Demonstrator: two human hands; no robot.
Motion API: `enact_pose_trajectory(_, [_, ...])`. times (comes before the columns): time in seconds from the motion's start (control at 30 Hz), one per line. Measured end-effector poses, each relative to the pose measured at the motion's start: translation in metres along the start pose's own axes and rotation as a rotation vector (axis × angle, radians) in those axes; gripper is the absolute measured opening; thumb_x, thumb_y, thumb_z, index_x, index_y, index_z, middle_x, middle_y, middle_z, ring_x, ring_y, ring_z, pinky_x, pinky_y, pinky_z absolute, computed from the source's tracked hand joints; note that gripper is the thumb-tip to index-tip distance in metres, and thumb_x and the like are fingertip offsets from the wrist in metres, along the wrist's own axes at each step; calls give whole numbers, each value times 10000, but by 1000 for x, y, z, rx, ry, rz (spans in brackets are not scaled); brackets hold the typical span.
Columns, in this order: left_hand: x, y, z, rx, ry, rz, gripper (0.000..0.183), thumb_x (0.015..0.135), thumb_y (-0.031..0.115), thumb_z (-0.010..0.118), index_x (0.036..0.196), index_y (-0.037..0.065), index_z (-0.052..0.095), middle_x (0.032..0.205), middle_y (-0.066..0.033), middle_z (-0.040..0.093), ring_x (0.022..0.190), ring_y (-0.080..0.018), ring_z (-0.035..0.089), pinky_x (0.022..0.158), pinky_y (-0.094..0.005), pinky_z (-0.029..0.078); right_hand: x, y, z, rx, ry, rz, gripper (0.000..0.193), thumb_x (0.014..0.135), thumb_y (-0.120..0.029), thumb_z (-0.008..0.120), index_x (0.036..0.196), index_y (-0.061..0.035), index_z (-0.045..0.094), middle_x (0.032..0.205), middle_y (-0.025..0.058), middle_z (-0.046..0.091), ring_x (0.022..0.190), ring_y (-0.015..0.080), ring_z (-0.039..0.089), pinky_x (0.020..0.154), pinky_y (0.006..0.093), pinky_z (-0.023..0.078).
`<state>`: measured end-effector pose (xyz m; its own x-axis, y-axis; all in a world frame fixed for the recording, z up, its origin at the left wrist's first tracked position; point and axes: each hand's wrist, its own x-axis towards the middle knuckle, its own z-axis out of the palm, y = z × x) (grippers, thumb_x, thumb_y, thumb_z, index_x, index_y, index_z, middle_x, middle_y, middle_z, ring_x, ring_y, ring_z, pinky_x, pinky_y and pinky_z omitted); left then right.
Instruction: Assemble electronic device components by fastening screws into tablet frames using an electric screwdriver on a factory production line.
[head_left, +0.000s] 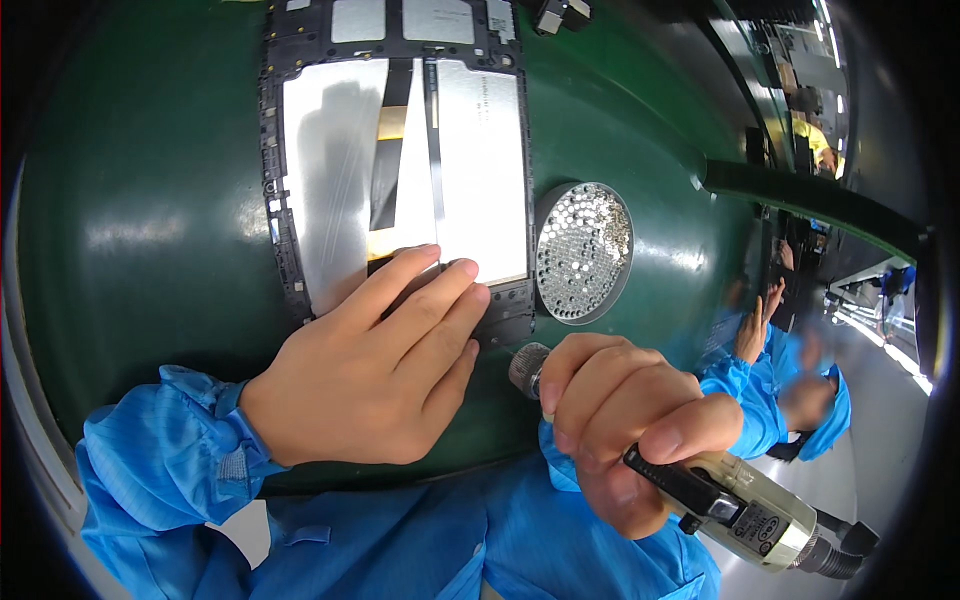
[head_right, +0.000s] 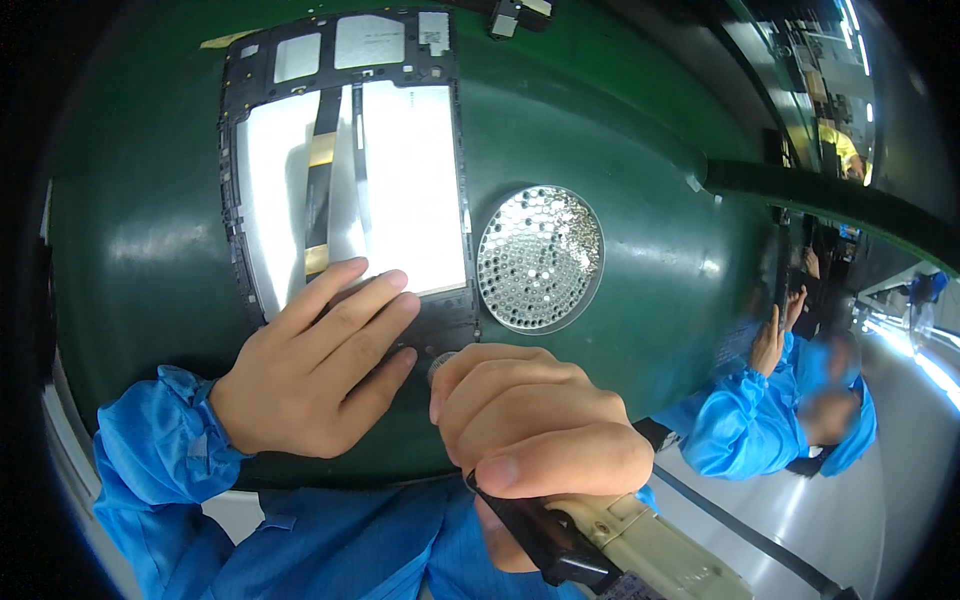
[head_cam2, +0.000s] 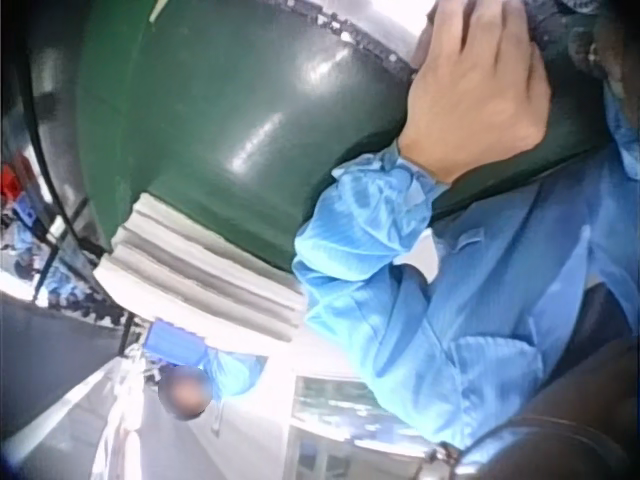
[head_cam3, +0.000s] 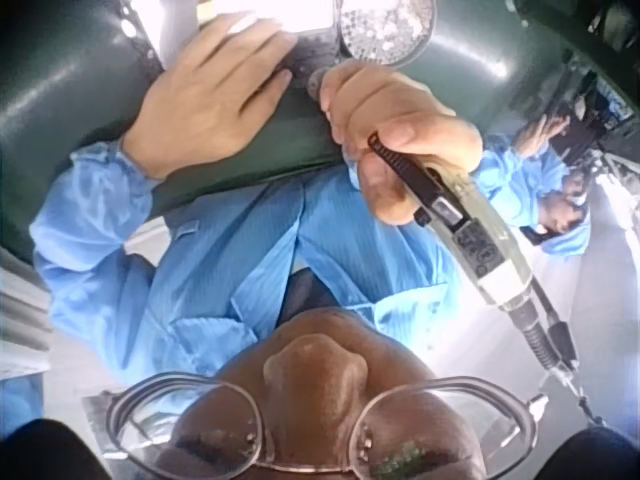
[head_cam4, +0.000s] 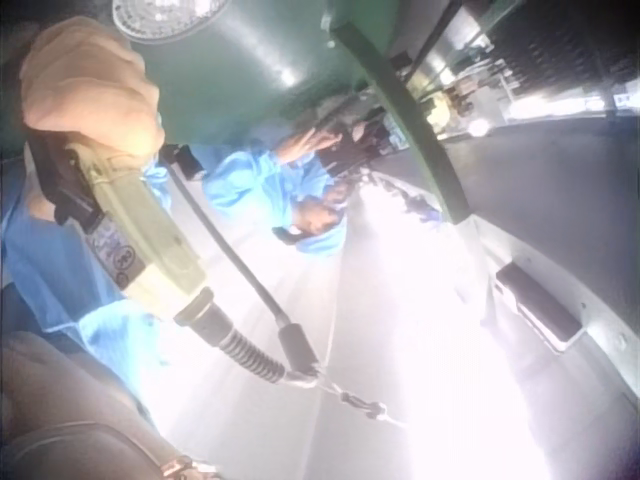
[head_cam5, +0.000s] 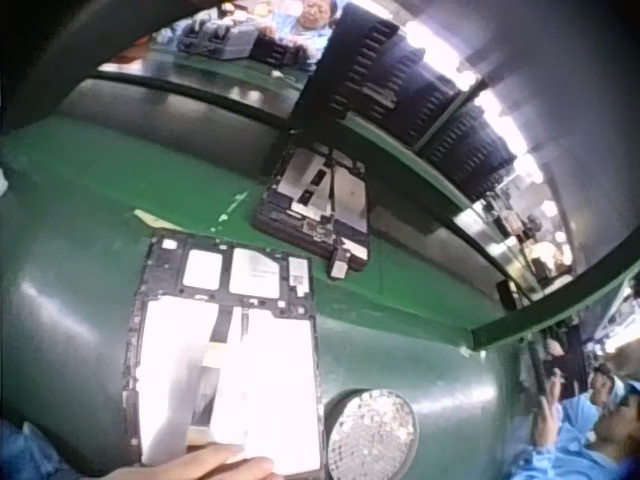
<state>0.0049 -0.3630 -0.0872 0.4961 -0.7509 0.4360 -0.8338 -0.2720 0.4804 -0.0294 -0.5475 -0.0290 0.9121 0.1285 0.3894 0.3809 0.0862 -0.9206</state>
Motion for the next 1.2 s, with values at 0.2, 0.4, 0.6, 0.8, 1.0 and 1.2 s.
enact_pose_trajectory(0.2, [-3,-2,2,15,-9,18,105,770,69,710,819,-24,698,1079,-230,656,1096,-364,616,992,-525,469,-6,6,2,-18,-19,25,291,834,-81,616,1080,-83,461,675,38,540,553,173,548,553,352,461])
enact_pose_trajectory(0.4, [-4,-4,1,46,-4,25,89,777,74,712,805,-11,711,1081,-225,659,1096,-357,616,992,-526,468,-4,10,3,-30,-44,12,290,831,-73,603,1079,-71,452,685,45,541,558,173,546,572,357,461])
enact_pose_trajectory(0.6, [-5,-4,-3,49,-17,28,78,773,73,717,794,-3,712,1087,-223,661,1099,-356,615,992,-527,467,-3,9,8,-27,-35,6,274,840,-81,602,1065,-62,448,682,46,532,562,171,544,579,358,458])
enact_pose_trajectory(0.8, [1,-3,-1,22,-12,3,97,764,75,715,839,14,719,1104,-207,653,1108,-354,605,995,-514,462,-2,11,1,27,-10,-7,301,768,-6,620,1036,-25,484,649,74,541,541,200,541,571,389,477])
enact_pose_trajectory(1.0, [13,-6,1,-74,-1,-38,153,746,88,716,874,6,711,1038,-157,619,1041,-326,592,953,-468,467,-5,13,-4,12,-15,-29,318,809,-72,624,1085,-51,467,657,53,520,538,181,507,578,386,448])
enact_pose_trajectory(1.2, [18,-22,-6,-182,-88,90,184,697,78,765,849,3,692,1000,-138,591,1020,-312,580,921,-459,475,-9,-2,-42,130,-7,-107,399,776,-17,620,1149,-32,481,666,87,534,568,202,526,573,401,458])
